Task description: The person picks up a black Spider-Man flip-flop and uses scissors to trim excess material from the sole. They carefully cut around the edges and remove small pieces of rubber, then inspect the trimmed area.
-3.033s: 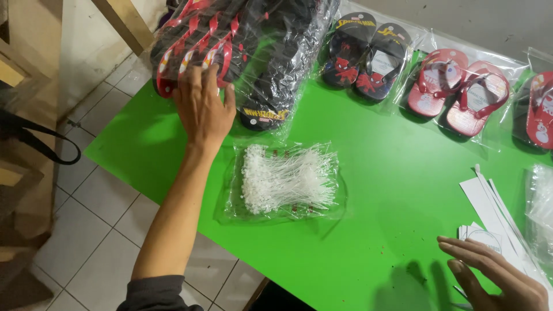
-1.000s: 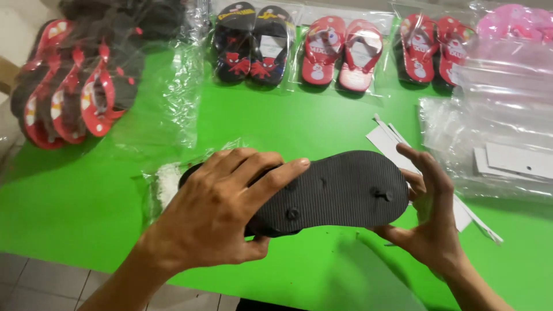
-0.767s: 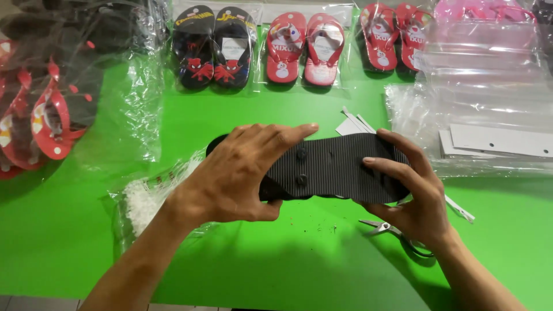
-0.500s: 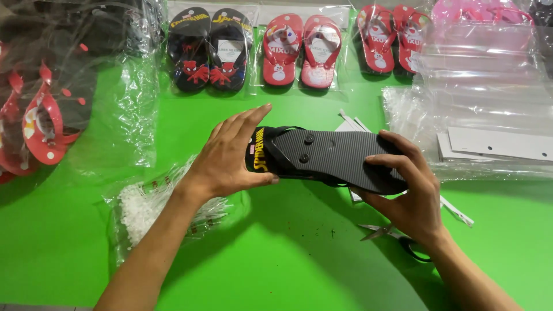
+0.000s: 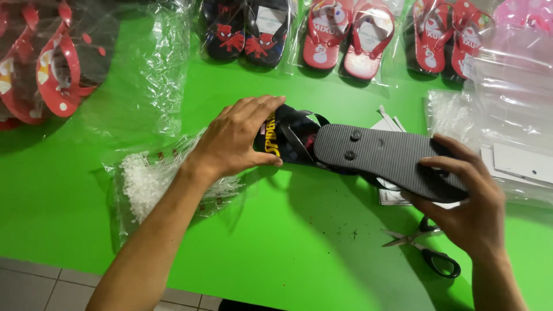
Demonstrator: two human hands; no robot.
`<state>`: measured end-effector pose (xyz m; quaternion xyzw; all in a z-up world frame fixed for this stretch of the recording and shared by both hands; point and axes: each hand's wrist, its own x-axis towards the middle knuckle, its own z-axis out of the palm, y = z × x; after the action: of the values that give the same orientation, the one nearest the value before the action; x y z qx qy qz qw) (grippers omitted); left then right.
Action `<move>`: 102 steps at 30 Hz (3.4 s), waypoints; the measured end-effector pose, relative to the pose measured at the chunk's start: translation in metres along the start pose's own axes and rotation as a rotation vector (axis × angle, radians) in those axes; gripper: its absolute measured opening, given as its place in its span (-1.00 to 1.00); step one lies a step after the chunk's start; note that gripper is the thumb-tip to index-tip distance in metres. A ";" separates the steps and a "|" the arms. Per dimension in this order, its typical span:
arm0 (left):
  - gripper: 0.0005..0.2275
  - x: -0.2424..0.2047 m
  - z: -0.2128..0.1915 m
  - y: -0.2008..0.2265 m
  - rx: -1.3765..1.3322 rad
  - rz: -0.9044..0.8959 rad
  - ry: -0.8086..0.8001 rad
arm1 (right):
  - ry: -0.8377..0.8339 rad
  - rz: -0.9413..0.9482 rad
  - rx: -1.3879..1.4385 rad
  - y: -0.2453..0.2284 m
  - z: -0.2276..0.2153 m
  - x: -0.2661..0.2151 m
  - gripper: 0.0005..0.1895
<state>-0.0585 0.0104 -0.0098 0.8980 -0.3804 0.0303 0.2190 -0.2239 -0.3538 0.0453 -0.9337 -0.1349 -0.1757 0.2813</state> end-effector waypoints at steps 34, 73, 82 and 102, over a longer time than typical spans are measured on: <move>-0.74 -0.002 -0.002 0.046 0.169 0.286 0.209 | 0.436 0.615 0.900 0.029 0.011 -0.018 -0.71; -0.69 -0.004 -0.003 0.106 -0.905 -0.068 -0.187 | 0.030 0.840 0.926 -0.001 0.031 -0.012 -0.62; -0.65 -0.006 0.003 0.108 -0.760 -0.005 -0.189 | 0.114 0.800 0.677 -0.017 0.022 -0.004 -0.47; -0.65 -0.007 0.001 0.114 -0.893 -0.270 -0.044 | 0.377 0.129 0.055 -0.017 0.029 -0.009 -0.61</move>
<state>-0.1426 -0.0550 0.0302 0.7576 -0.2406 -0.1841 0.5782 -0.2304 -0.3251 0.0267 -0.8829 -0.0246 -0.3253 0.3376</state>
